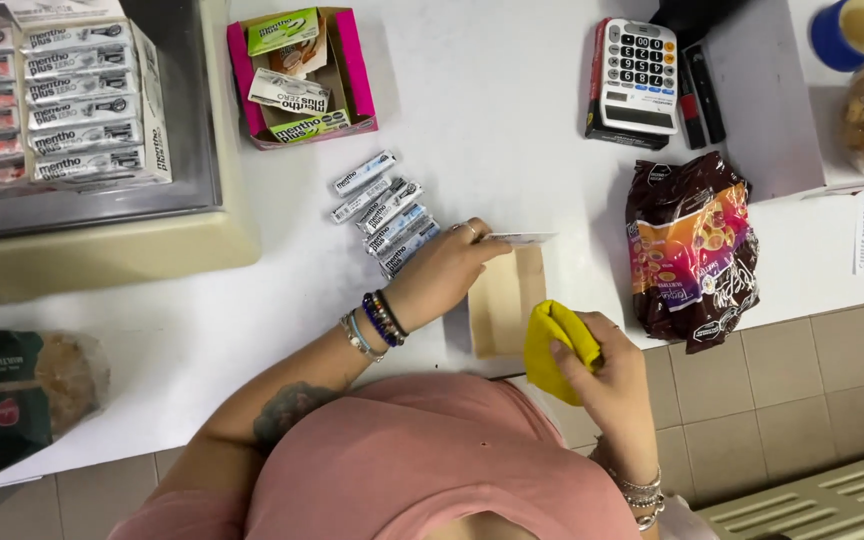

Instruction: Cleaning individual candy packs with a cloth and stocking them into a display box on a store counter.

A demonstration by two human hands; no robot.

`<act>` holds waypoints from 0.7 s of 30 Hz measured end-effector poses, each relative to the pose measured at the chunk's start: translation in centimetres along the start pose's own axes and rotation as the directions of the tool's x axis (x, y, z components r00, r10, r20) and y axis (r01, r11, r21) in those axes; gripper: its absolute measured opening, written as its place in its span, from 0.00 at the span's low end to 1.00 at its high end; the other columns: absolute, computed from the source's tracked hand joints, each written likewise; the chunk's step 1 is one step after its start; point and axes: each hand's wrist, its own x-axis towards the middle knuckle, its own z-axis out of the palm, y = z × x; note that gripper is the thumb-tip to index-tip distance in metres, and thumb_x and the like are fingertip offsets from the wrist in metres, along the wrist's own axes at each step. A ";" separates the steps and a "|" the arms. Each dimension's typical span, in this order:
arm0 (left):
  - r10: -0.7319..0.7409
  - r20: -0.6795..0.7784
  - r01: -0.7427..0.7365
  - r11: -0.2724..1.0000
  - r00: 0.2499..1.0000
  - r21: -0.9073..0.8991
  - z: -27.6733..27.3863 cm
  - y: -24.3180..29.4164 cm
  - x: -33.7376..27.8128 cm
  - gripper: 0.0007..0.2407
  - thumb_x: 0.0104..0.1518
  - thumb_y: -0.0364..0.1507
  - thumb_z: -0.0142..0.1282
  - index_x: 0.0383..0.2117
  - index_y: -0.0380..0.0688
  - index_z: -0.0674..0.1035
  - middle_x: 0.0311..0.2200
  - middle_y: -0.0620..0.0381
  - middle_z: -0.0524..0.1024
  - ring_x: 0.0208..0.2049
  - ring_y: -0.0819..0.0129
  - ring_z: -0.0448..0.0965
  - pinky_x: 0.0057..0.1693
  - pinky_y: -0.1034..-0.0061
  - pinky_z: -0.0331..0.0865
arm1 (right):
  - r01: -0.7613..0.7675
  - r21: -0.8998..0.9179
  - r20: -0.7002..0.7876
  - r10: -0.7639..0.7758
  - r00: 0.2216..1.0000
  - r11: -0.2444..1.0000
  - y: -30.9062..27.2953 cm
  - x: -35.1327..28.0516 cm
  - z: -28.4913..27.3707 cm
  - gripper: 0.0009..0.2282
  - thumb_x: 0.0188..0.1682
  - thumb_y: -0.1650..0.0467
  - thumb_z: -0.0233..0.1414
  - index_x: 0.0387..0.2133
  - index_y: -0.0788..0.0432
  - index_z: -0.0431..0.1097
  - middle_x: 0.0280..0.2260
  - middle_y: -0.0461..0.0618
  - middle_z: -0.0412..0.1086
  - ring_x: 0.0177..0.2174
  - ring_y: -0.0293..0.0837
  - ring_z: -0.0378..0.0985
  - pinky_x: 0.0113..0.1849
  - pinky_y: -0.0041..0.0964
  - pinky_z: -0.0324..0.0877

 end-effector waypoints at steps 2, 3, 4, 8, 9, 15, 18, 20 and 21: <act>-0.045 0.033 0.045 0.999 0.998 -0.007 0.5 -0.4 -1.0 0.20 0.57 0.21 0.57 0.57 0.52 0.74 0.43 0.46 0.74 0.43 0.43 0.78 0.48 0.56 0.73 | 0.105 -0.164 -0.008 -0.108 0.994 0.981 -2.7 0.3 1.7 0.14 0.42 0.71 0.58 0.42 0.62 0.76 0.33 0.56 0.75 0.30 0.49 0.77 0.33 0.41 0.69; -0.090 0.060 0.091 0.996 0.994 -0.007 0.8 -0.6 -1.6 0.22 0.56 0.24 0.57 0.59 0.54 0.72 0.40 0.45 0.75 0.38 0.44 0.77 0.44 0.55 0.70 | 0.212 -0.323 0.007 -0.222 0.975 0.922 -4.1 0.5 2.6 0.13 0.43 0.71 0.58 0.43 0.56 0.75 0.35 0.47 0.75 0.33 0.45 0.77 0.38 0.37 0.69; -0.092 0.068 0.094 0.996 0.993 -0.014 0.6 -0.3 -2.0 0.22 0.56 0.24 0.57 0.59 0.54 0.72 0.40 0.45 0.75 0.38 0.44 0.77 0.44 0.55 0.70 | 0.203 -0.324 0.008 -0.212 0.977 0.924 -3.5 1.1 4.0 0.13 0.43 0.71 0.58 0.43 0.56 0.75 0.35 0.47 0.75 0.33 0.45 0.77 0.38 0.37 0.69; -0.054 0.091 0.061 0.995 0.994 -0.074 0.8 -0.2 -3.1 0.24 0.58 0.21 0.55 0.63 0.54 0.67 0.32 0.41 0.79 0.39 0.39 0.83 0.46 0.55 0.76 | 0.335 -0.822 0.147 -0.396 0.906 0.461 -1.2 3.6 9.4 0.11 0.44 0.70 0.60 0.38 0.62 0.76 0.32 0.52 0.74 0.26 0.47 0.81 0.27 0.34 0.76; -0.024 0.067 0.030 0.995 0.997 -0.091 1.3 -0.3 -3.2 0.25 0.57 0.21 0.56 0.63 0.55 0.68 0.30 0.41 0.80 0.39 0.40 0.83 0.46 0.55 0.77 | 0.336 -0.887 0.204 -0.385 0.900 0.316 -0.7 4.2 10.6 0.12 0.40 0.72 0.60 0.38 0.61 0.76 0.33 0.49 0.74 0.25 0.43 0.81 0.26 0.31 0.76; -0.072 0.022 0.075 0.984 0.997 -0.159 0.2 -0.5 -3.8 0.21 0.63 0.21 0.49 0.62 0.57 0.68 0.27 0.43 0.78 0.34 0.41 0.82 0.42 0.58 0.76 | 0.534 -0.650 0.346 -0.416 0.841 0.540 3.5 3.5 10.9 0.16 0.37 0.73 0.59 0.41 0.58 0.76 0.39 0.46 0.70 0.27 0.53 0.81 0.30 0.43 0.79; -0.055 0.039 0.059 0.991 0.998 -0.116 -0.1 0.1 -3.7 0.22 0.61 0.18 0.48 0.62 0.52 0.68 0.29 0.39 0.80 0.34 0.43 0.83 0.43 0.59 0.77 | 0.552 -0.727 0.382 -0.427 0.819 0.408 2.1 2.7 10.1 0.14 0.40 0.72 0.57 0.41 0.55 0.75 0.38 0.45 0.69 0.26 0.48 0.81 0.28 0.38 0.77; -0.043 0.064 0.049 0.994 0.997 -0.095 0.2 0.0 -3.9 0.23 0.61 0.18 0.49 0.63 0.52 0.67 0.29 0.38 0.80 0.33 0.43 0.83 0.42 0.59 0.77 | 0.472 -0.828 0.310 -0.456 0.834 0.301 1.8 3.2 10.7 0.16 0.41 0.71 0.57 0.44 0.54 0.75 0.36 0.45 0.69 0.25 0.45 0.81 0.27 0.35 0.76; -0.034 0.088 0.041 0.996 0.996 -0.074 0.3 -0.1 -4.0 0.24 0.60 0.17 0.50 0.63 0.51 0.66 0.28 0.37 0.80 0.33 0.43 0.84 0.41 0.59 0.78 | 0.374 -0.907 0.240 -0.493 0.836 0.192 1.7 3.5 11.0 0.17 0.41 0.71 0.57 0.47 0.53 0.74 0.35 0.45 0.68 0.25 0.43 0.80 0.26 0.31 0.75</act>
